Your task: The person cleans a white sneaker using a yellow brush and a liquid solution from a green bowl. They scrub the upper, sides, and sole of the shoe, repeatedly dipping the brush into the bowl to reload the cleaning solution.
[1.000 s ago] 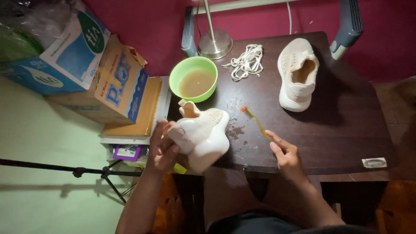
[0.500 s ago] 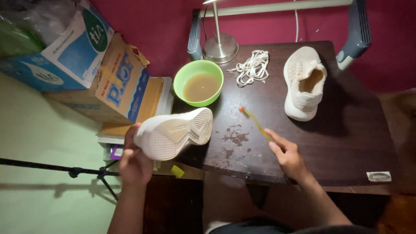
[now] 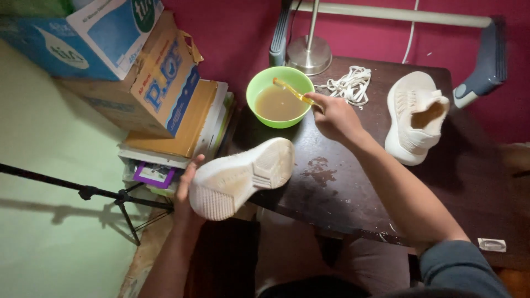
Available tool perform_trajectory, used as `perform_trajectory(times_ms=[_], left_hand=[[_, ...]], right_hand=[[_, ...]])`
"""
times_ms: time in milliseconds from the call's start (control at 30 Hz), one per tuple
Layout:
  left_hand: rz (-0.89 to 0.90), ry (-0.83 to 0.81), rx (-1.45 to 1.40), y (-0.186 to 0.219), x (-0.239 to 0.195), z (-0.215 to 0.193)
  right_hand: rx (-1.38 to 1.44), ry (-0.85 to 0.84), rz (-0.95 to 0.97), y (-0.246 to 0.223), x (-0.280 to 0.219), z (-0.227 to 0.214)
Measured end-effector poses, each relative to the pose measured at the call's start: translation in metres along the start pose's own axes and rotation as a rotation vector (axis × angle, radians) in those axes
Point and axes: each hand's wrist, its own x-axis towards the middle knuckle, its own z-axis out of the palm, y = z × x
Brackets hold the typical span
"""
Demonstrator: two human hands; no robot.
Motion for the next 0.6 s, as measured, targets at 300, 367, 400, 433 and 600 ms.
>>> perform_trajectory(times_ms=[300,367,400,433,600], left_hand=[[0.207,-0.315,0.445,0.009,-0.012,0.004],[0.244,-0.302,0.734,0.014,-0.009,0.000],[0.242,-0.299,0.733,0.017,-0.013,0.000],[0.232,-0.287,0.868,0.022,-0.015,0.001],[0.129,-0.284,0.997,0.022,-0.011,-0.013]], right_hand=[[-0.341,-0.155,0.097,-0.020,0.030,0.015],[-0.457,-0.171,0.006,-0.022,0.039,0.022],[-0.457,-0.174,0.004,-0.016,0.043,0.031],[-0.525,-0.190,-0.033,-0.010,0.048,0.039],[-0.621,-0.199,-0.090,-0.011,0.048,0.039]])
